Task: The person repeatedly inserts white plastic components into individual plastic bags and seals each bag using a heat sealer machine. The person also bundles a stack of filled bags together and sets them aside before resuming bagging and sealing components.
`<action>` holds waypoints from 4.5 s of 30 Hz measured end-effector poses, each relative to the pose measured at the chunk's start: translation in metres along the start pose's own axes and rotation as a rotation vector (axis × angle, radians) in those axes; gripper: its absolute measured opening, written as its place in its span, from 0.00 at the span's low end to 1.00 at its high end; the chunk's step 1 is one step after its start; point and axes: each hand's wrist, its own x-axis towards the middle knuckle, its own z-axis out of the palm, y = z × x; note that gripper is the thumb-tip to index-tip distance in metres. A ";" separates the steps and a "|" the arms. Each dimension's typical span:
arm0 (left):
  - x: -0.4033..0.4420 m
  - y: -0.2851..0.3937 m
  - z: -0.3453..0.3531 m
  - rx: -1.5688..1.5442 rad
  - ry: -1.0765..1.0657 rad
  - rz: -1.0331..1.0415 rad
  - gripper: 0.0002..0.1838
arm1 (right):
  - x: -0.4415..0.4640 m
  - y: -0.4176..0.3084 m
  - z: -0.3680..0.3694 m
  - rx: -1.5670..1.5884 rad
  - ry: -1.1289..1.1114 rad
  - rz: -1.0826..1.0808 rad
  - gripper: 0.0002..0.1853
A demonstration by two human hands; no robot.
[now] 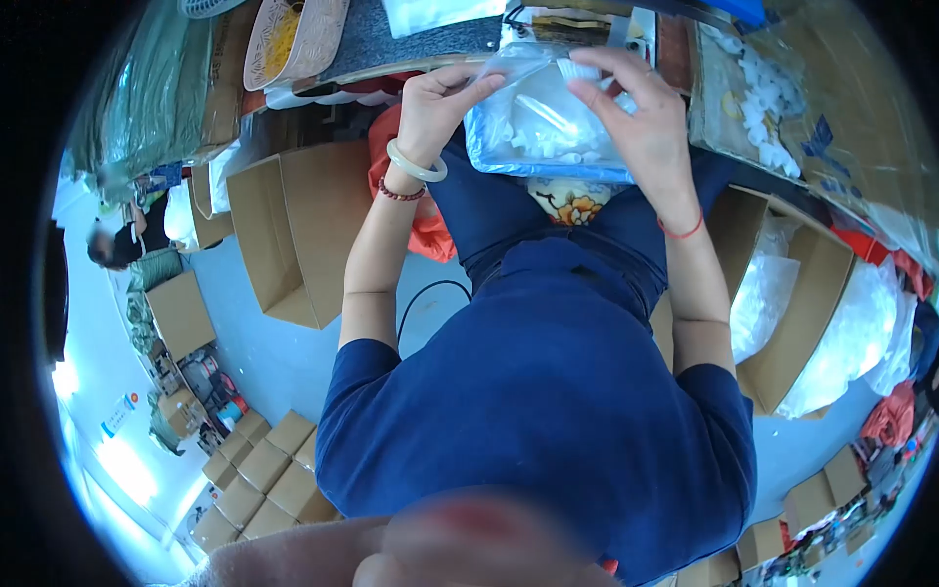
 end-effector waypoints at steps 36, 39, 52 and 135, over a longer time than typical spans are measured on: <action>0.056 -0.048 0.051 -0.670 -0.270 -0.456 0.17 | 0.041 0.150 -0.086 -0.965 0.169 -0.162 0.14; 0.080 -0.075 0.006 -0.164 0.140 -0.067 0.14 | 0.042 0.152 -0.083 -1.043 0.183 -0.096 0.13; 0.136 -0.121 -0.052 1.173 0.218 0.470 0.23 | 0.044 0.138 -0.081 -1.133 0.122 -0.159 0.20; 0.010 -0.043 -0.016 0.466 0.239 0.198 0.11 | -0.044 0.027 0.017 0.047 -0.080 0.161 0.12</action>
